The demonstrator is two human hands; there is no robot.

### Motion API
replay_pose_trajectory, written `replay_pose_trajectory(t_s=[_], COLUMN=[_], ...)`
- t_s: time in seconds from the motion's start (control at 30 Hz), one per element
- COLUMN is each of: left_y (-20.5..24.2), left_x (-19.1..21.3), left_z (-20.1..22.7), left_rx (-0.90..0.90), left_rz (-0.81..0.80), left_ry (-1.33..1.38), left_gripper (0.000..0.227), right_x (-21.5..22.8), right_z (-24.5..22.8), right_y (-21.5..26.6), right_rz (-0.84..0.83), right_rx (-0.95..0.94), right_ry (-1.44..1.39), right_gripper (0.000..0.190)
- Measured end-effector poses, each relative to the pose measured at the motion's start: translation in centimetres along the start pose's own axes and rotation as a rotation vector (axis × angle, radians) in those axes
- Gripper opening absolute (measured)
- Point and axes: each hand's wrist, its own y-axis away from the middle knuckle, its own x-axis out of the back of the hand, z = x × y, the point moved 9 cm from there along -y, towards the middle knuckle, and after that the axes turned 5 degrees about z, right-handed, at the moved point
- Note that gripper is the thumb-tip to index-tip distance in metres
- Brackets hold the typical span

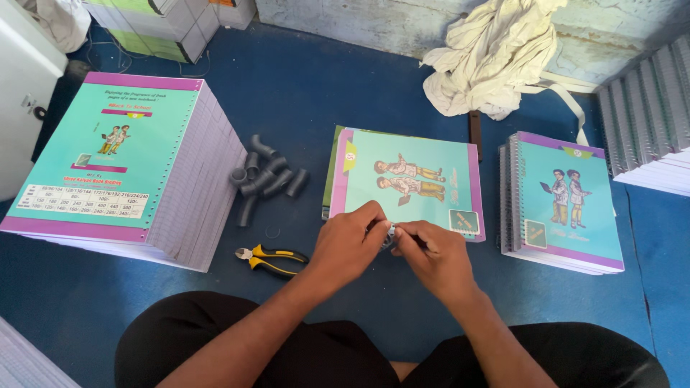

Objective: The person sits on the floor and binds notebooks by hand. They insert a plastic spiral binding into the punched holes of a notebook, then secure the ends with plastic caps. The person repeats this process on multiple notebooks, stacking the finished ones nearby.

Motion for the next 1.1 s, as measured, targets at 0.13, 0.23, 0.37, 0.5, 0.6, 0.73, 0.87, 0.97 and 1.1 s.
replay_pose_trajectory(t_s=[0.13,0.23,0.37,0.5,0.6,0.73,0.87,0.97,1.1], left_y=[0.0,0.0,0.0,0.0,-0.2,-0.7,-0.9,-0.9,-0.8], left_x=[0.1,0.1,0.2,0.2,-0.3,-1.5,-3.0,-3.4,-3.3], left_z=[0.4,0.5,0.6,0.3,-0.4,-2.0,-3.2,-4.2,-4.7], left_rx=[-0.018,-0.011,-0.011,0.001,-0.006,0.065,0.142,0.252,0.343], left_rz=[-0.025,-0.047,-0.070,-0.087,-0.113,-0.193,-0.300,-0.308,-0.325], left_ry=[-0.013,-0.020,-0.030,0.001,0.014,0.299,0.505,0.563,0.608], left_gripper=[0.020,0.021,0.021,0.019,0.021,0.030,0.046,0.053,0.052], right_x=[0.0,0.0,-0.1,-0.1,-0.1,-0.1,0.3,0.3,-0.3], right_z=[0.1,1.1,1.8,1.7,1.5,0.1,-1.4,-2.0,-2.1], right_y=[-0.1,-0.2,-0.1,-0.2,-0.1,0.2,0.1,0.3,0.5], right_rz=[-0.046,-0.064,-0.093,-0.106,-0.076,0.008,0.011,-0.022,-0.095], right_rx=[0.024,-0.048,-0.085,-0.073,-0.084,-0.022,0.089,0.163,0.213], right_ry=[-0.060,-0.105,-0.178,-0.258,-0.183,-0.039,-0.015,-0.053,-0.168], right_gripper=[0.019,0.018,0.017,0.017,0.015,0.021,0.034,0.032,0.022])
